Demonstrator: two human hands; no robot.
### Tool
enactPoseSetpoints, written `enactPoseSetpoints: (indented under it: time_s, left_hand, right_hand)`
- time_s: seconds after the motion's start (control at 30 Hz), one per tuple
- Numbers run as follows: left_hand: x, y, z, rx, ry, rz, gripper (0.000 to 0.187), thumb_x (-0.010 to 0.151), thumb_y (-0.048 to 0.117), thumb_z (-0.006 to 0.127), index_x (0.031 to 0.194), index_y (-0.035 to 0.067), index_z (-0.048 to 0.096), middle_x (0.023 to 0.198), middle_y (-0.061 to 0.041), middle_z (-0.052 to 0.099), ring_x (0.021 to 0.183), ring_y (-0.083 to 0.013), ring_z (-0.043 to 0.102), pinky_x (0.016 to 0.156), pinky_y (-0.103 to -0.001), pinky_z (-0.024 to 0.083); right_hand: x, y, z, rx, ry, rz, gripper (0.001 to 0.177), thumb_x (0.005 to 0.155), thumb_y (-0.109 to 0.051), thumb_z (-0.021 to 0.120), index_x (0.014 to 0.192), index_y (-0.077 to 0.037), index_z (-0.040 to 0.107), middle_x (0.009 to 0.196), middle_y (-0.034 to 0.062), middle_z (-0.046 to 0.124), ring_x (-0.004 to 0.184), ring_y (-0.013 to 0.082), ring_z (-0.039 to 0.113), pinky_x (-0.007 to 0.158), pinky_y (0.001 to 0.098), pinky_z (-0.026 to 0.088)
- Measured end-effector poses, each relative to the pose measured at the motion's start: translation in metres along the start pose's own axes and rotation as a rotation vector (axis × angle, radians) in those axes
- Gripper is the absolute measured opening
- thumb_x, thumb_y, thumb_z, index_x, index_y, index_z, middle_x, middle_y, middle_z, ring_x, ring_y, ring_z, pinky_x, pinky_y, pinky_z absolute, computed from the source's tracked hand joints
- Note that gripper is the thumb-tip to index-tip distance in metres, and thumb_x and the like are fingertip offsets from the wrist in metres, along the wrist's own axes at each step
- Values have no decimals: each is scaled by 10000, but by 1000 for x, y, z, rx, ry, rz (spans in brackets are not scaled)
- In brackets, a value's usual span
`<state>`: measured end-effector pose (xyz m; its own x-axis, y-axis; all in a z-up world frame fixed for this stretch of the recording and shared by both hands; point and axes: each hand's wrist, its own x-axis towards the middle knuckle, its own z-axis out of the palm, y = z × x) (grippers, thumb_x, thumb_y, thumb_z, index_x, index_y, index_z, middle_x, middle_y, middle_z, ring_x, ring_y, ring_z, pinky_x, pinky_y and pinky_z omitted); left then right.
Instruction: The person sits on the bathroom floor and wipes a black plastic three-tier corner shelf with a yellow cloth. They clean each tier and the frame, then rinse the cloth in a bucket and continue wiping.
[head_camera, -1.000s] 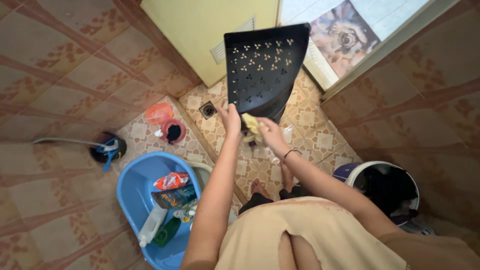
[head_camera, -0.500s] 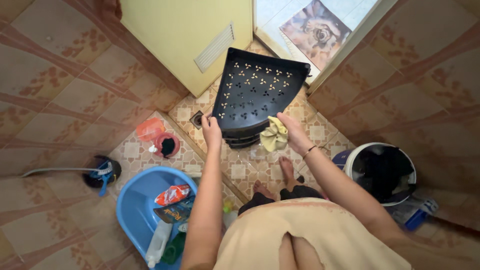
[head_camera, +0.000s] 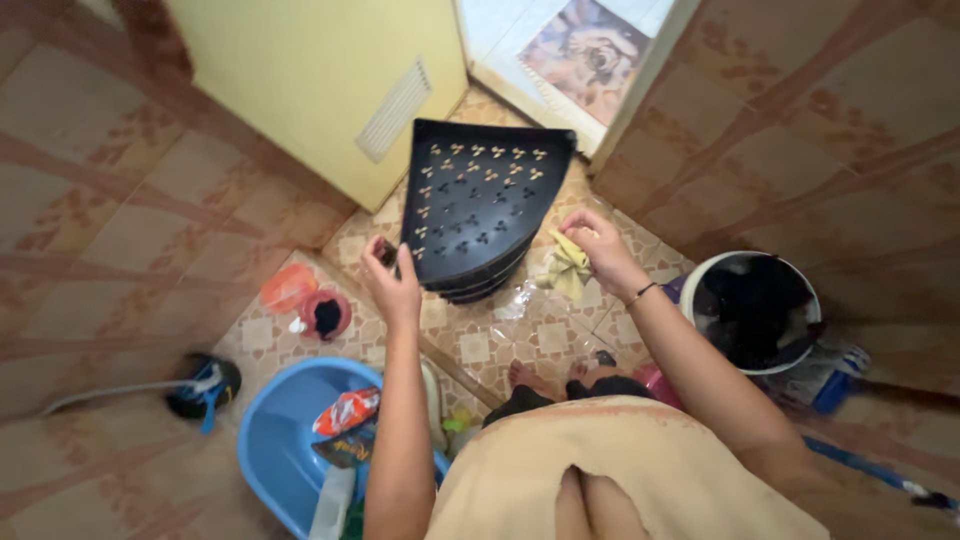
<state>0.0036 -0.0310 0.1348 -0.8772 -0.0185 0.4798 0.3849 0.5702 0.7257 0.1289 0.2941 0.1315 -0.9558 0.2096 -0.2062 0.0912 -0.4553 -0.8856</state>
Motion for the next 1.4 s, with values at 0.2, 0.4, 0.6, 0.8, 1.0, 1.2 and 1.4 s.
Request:
enactPoseSetpoints:
  time_s: [0.2,0.4,0.6,0.8,1.0,1.2,1.4]
  left_hand:
    - [-48,135,87,-666,-789,-266,551,1065,539,426,1213,62,658,1118,-81,749,1025,-228,713,939,-346,543]
    - [-117,176,182,-938,-1289,-1338,759,870,827,248,1094,216,636,831,-26,703,665,-216,659,554,-329,502]
    - [-163,140,257,-743,-1112,-947,585,1088,685,358,1170,198,672,751,8,574,539,-141,424,437,-294,272]
    - [-195,167,282,-193,-786,290,541,1083,405,290,1249,-14,589,1096,-276,684,1014,-483,652,834,-510,518]
    - [-179,219,262,133,-989,144,488,1052,378,354,1020,61,723,902,-260,708,858,-469,676,778,-555,519]
    - [-172,224,261,156,-866,640,445,1038,333,457,770,82,709,699,-172,688,634,-377,672,612,-493,523]
    - [-161,215,279,149,-811,979,429,1009,310,539,664,99,684,584,-132,647,498,-323,625,499,-438,491]
  right_hand:
    - [-36,-19,-29,298,-46,69,186,988,-159,502,1002,-40,644,950,92,702,794,142,668,705,268,547]
    - [-78,-56,-56,-1119,156,-431,302,1002,-190,507,1194,-102,723,1225,127,732,1188,288,620,1099,448,418]
    - [-138,-89,-83,-1268,-1,-564,879,847,-310,687,1547,6,260,1588,294,280,1462,451,257,1105,658,165]
    - [-138,-68,-108,-1441,226,-406,1026,743,-165,768,1625,-92,248,1542,209,473,1392,407,465,1135,493,441]
    - [-115,-50,-135,-1241,199,-142,603,807,-243,777,1321,-71,512,1089,197,699,1009,414,666,816,515,531]
    - [-110,-33,-152,-1098,146,-135,421,739,-334,809,1048,-81,675,974,197,721,935,425,667,768,504,538]
    - [-106,-13,-166,-946,161,-104,398,777,-333,803,1013,-45,661,903,216,717,907,420,696,760,468,555]
